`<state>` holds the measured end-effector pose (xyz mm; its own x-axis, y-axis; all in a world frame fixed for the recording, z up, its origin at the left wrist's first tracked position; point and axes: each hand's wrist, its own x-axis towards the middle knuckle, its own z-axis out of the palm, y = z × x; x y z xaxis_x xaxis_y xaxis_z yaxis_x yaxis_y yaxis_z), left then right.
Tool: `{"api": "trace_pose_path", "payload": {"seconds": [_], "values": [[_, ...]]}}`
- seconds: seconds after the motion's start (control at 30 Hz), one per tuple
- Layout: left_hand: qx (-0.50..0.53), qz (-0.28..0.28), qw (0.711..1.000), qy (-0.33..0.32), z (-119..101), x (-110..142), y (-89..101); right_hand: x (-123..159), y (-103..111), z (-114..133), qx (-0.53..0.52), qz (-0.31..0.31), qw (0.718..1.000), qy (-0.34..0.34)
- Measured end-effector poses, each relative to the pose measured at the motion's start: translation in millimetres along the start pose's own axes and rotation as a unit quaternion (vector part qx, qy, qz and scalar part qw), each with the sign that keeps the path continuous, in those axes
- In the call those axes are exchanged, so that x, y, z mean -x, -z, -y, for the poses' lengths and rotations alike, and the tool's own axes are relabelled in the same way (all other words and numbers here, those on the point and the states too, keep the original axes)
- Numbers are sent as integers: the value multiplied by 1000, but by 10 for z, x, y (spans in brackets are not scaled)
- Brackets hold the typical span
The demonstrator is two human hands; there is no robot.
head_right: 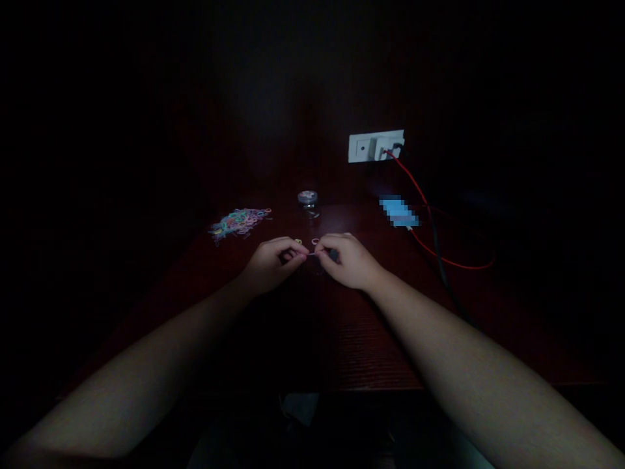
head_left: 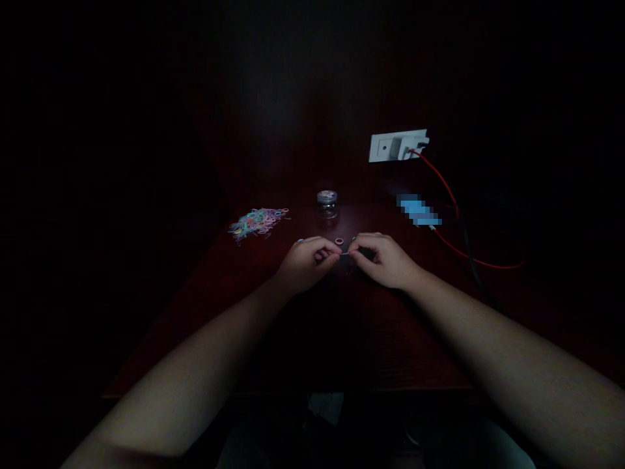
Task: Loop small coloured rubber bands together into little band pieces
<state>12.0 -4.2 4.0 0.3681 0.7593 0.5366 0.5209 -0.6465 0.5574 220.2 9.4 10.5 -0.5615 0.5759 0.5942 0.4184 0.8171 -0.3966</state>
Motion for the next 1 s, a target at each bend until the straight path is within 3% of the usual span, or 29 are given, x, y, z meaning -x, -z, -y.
{"api": "trace_pose_path", "payload": {"seconds": [0.5,1.0], "values": [[27,4,998,55,23,2,-17,2,-5,1,-3,-7,1000,-4],[33,5,999,33,22,10,-23,7,-46,-9,-7,3,1000,-9]]}}
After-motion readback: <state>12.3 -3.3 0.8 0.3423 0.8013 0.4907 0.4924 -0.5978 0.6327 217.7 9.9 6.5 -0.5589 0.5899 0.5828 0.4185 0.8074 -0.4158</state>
